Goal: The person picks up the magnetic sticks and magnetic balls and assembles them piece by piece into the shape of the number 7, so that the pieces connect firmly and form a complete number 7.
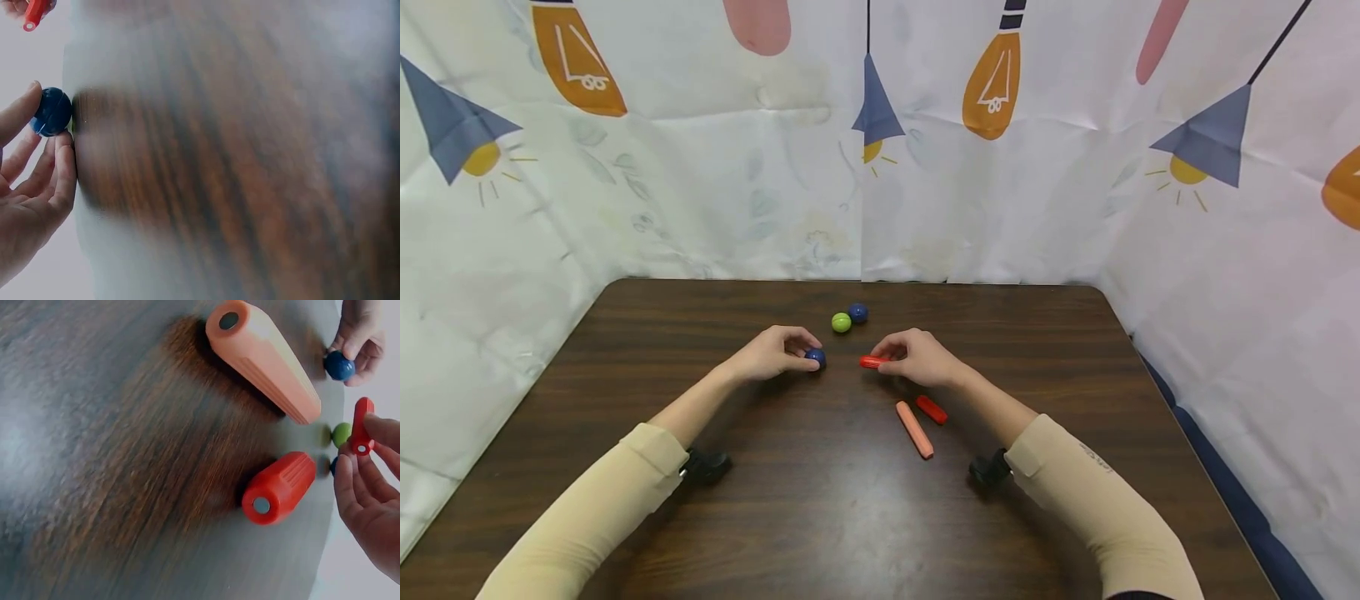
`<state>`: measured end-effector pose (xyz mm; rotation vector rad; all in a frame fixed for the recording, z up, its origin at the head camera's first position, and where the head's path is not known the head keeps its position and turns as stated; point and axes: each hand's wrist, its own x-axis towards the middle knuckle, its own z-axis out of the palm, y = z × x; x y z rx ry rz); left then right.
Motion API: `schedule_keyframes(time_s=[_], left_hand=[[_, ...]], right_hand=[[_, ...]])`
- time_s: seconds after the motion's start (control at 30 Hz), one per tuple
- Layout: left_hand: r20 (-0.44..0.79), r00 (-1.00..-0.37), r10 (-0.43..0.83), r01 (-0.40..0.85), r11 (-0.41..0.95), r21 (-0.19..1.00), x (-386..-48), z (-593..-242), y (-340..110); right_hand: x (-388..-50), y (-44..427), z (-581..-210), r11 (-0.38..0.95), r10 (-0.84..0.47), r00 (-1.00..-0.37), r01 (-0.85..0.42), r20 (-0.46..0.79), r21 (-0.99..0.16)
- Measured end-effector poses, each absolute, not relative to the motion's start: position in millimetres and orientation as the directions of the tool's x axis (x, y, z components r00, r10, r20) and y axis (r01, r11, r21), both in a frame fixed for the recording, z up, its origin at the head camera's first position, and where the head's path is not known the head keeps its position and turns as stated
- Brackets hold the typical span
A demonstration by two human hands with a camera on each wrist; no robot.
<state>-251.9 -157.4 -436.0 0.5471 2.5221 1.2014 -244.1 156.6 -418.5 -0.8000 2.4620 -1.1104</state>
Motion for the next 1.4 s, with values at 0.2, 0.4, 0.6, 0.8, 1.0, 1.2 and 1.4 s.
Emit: schedule_keyframes(time_s=[0.2,0.4,0.6,0.8,1.0,1.2,1.4], left_hand=[[-0.097,-0.887,0.451,0.212,0.585,0.782,-251.7,-436.1,-157.6],[-0.097,-0.891,0.443,0.207,0.587,0.782,-251.5,-435.2,-157.2],[-0.088,-0.891,0.444,0.218,0.592,0.776,-254.1,-436.6,-156.5],[-0.084,-0.89,0.449,0.225,0.592,0.774,-254.0,-436.6,-154.7],[-0.084,-0.886,0.455,0.225,0.582,0.781,-253.6,-437.0,-151.3],[-0.081,-0.885,0.459,0.23,0.581,0.78,-254.3,-437.9,-148.2],[-0.082,-0.885,0.459,0.233,0.587,0.776,-255.5,-438.7,-145.3]], right_hand=[[-246.2,147.7,-419.0,0.548,-0.608,-0.791,-0.356,-0.067,-0.757],[-248.5,138.8,-418.9,0.541,-0.618,-0.784,-0.361,-0.067,-0.76],[-250.4,131.2,-419.1,0.541,-0.618,-0.783,-0.361,-0.068,-0.76],[-253.5,125.1,-418.7,0.545,-0.623,-0.779,-0.367,-0.071,-0.754],[-256.8,118.2,-417.6,0.558,-0.614,-0.786,-0.365,-0.075,-0.745],[-259.0,115.8,-418.3,0.569,-0.605,-0.791,-0.349,-0.092,-0.745],[-260.9,115.1,-420.4,0.573,-0.604,-0.791,-0.345,-0.098,-0.743]])
